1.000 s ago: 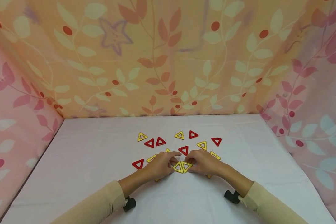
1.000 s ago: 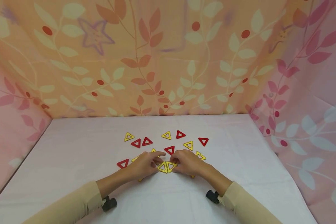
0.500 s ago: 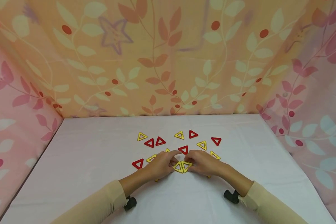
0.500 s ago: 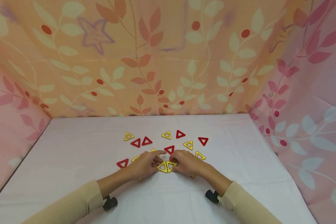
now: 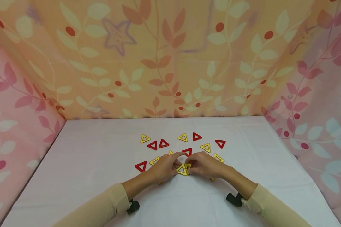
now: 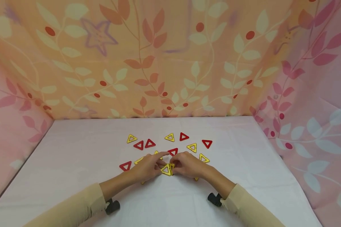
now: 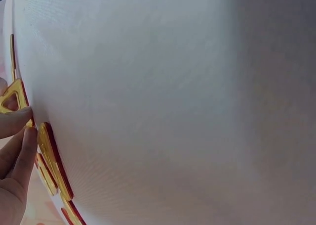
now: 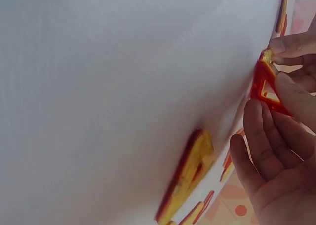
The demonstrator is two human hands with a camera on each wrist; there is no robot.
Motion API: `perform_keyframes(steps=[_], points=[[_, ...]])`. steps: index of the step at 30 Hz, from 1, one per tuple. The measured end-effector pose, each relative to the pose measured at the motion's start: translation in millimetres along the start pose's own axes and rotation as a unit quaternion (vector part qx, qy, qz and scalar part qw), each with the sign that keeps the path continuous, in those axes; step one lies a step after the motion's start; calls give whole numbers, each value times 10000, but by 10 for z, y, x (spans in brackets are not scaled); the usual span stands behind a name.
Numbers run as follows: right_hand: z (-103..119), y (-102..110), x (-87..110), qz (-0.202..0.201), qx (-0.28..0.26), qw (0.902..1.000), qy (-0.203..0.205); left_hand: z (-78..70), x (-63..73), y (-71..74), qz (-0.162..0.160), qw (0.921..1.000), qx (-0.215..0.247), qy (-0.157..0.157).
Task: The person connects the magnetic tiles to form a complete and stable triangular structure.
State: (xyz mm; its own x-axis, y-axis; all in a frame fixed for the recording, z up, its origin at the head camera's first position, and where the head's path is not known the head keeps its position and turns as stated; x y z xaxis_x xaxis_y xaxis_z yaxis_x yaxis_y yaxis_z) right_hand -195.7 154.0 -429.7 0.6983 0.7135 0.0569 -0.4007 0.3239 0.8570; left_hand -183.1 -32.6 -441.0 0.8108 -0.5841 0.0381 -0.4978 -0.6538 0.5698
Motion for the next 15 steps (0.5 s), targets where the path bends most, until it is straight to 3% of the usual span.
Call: perform_keyframes(steps=[15], points=[[-21,-34,-51,19,-358,9993,-71,12,9,7,-80,9998,143,-59]])
Point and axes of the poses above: each hand's wrist, its own x-axis away from the middle knuckle, its own y-axis out of the back of the hand, z = x × y, the point moved 3 cm from there along -x, towards the middle knuckle, and after that the axes turned 9 degrees about x, right-handed, at the moved point
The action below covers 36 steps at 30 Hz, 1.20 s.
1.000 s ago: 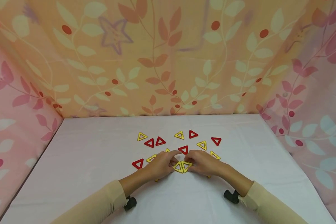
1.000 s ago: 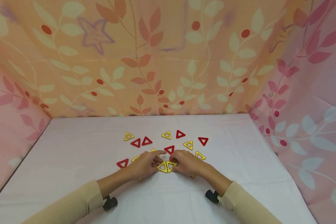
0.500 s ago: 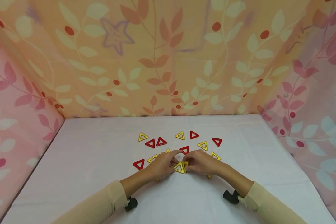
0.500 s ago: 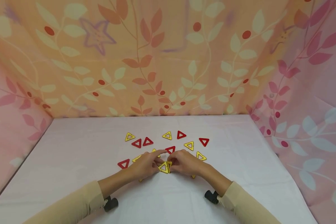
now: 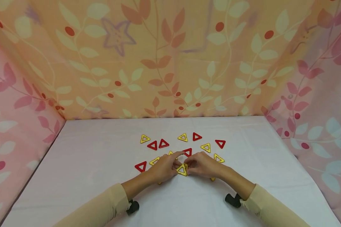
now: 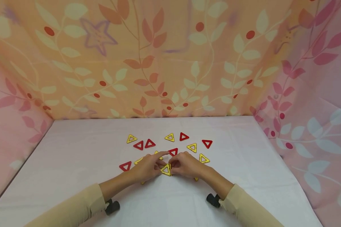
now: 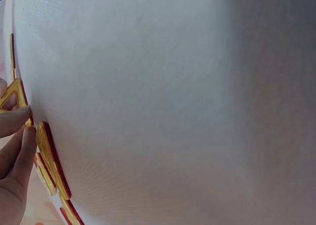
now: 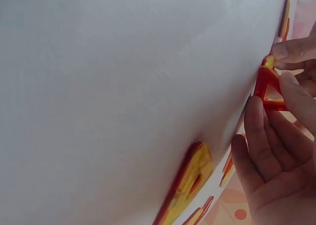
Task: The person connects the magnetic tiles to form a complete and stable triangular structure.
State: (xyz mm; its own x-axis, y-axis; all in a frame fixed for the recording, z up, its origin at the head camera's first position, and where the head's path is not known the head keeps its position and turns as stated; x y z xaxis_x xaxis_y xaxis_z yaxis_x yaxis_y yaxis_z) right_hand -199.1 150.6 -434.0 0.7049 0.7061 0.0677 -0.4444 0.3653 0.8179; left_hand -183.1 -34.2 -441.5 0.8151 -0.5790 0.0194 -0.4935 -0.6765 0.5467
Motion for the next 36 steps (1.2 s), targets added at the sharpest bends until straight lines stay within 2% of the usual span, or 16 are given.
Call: perform_keyframes(steps=[10,14,19,25,30,36], points=[[3,-2,-16,65,40,9999,-110,28,7,21,155,9998,-8,160],[5,-7,-15,64,21,9999,-101,30,64,132,136,9996,117,211],[3,-2,-8,63,38,9999,-129,49,196,317,-138,9989,418,138],[6,-1,0,82,27,9997,-230,122,389,423,-513,9986,109,90],[19,-2,8,76,-13,9996,-263,144,533,396,-638,9976,-241,115],[11,-5,14,28,59,9996,-280,144,684,336,-970,9920,-767,239]])
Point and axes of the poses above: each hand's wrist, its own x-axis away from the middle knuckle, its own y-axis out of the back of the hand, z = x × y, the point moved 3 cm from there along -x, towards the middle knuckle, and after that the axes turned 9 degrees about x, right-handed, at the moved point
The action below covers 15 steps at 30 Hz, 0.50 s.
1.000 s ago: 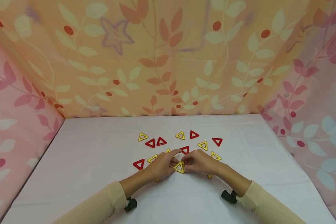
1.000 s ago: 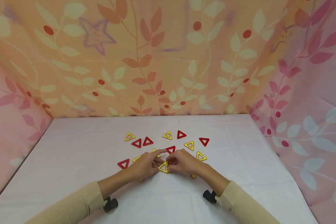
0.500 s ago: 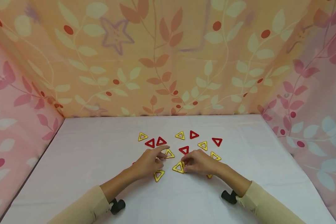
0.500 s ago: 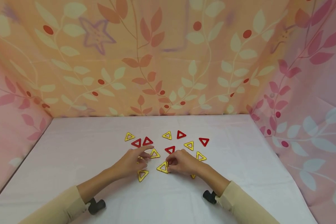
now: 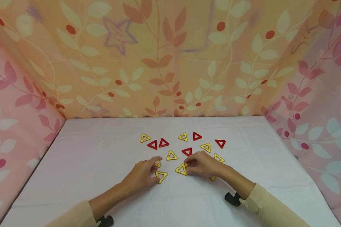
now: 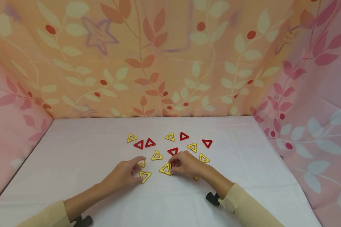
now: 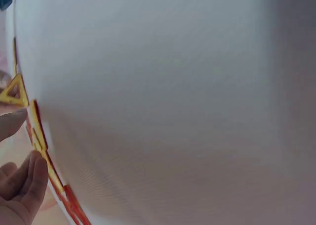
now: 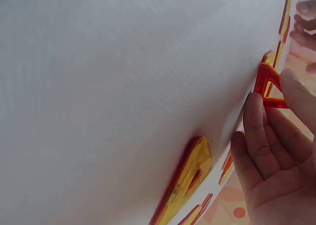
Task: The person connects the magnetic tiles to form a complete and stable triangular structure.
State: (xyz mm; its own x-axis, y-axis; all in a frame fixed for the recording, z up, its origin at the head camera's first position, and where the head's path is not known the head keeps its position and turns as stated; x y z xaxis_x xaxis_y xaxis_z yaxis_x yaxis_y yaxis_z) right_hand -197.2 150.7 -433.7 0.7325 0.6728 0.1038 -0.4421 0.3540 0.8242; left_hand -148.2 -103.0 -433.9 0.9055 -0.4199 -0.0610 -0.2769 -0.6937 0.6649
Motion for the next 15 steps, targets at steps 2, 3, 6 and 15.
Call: perform_keyframes(steps=[2,3,6,15], points=[[-6,1,1,-13,3,10000,13,-9,40,-9,-93,9999,-129,63],[-10,1,1,-10,-13,10000,21,-12,55,-15,-131,9997,-169,92],[-17,2,0,-6,-55,10000,56,-10,81,-33,-179,9994,-234,167],[-2,7,7,-12,-22,10000,72,-7,87,-76,-99,9993,-226,291]])
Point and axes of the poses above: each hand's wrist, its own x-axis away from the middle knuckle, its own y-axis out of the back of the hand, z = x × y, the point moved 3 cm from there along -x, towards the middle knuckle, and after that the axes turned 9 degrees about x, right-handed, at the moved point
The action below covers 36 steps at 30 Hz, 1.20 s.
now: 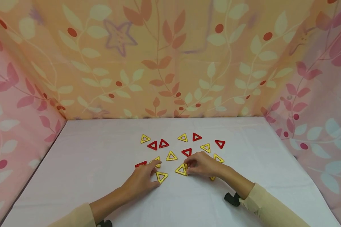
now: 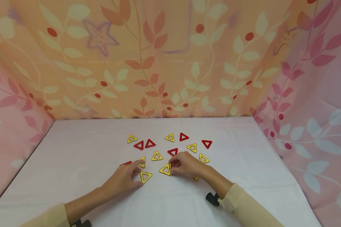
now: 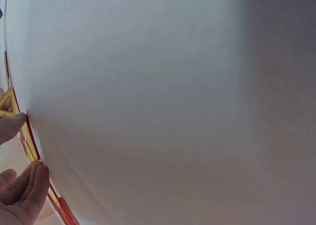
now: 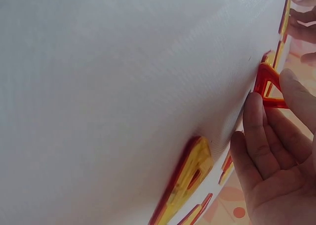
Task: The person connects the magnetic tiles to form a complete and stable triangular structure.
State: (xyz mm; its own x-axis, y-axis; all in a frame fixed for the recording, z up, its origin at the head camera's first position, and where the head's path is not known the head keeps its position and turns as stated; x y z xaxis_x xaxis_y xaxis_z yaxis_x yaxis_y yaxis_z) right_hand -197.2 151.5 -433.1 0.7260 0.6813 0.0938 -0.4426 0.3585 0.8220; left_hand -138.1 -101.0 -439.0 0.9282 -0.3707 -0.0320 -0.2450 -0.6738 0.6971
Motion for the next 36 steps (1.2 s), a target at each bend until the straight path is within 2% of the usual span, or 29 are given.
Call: perform_keyframes(steps=[9,19,26,36], points=[[-11,-9,-1,-23,35,10000,-42,-48,-62,-69,233,9997,104,3],[-7,-9,-3,-14,47,10000,-48,-99,-144,-149,398,9991,84,-155],[-17,-15,-8,35,9,10000,-84,-143,-196,-201,445,9987,-25,-252],[-17,-16,-11,37,-46,10000,-45,-194,-233,-265,554,9979,44,-336]])
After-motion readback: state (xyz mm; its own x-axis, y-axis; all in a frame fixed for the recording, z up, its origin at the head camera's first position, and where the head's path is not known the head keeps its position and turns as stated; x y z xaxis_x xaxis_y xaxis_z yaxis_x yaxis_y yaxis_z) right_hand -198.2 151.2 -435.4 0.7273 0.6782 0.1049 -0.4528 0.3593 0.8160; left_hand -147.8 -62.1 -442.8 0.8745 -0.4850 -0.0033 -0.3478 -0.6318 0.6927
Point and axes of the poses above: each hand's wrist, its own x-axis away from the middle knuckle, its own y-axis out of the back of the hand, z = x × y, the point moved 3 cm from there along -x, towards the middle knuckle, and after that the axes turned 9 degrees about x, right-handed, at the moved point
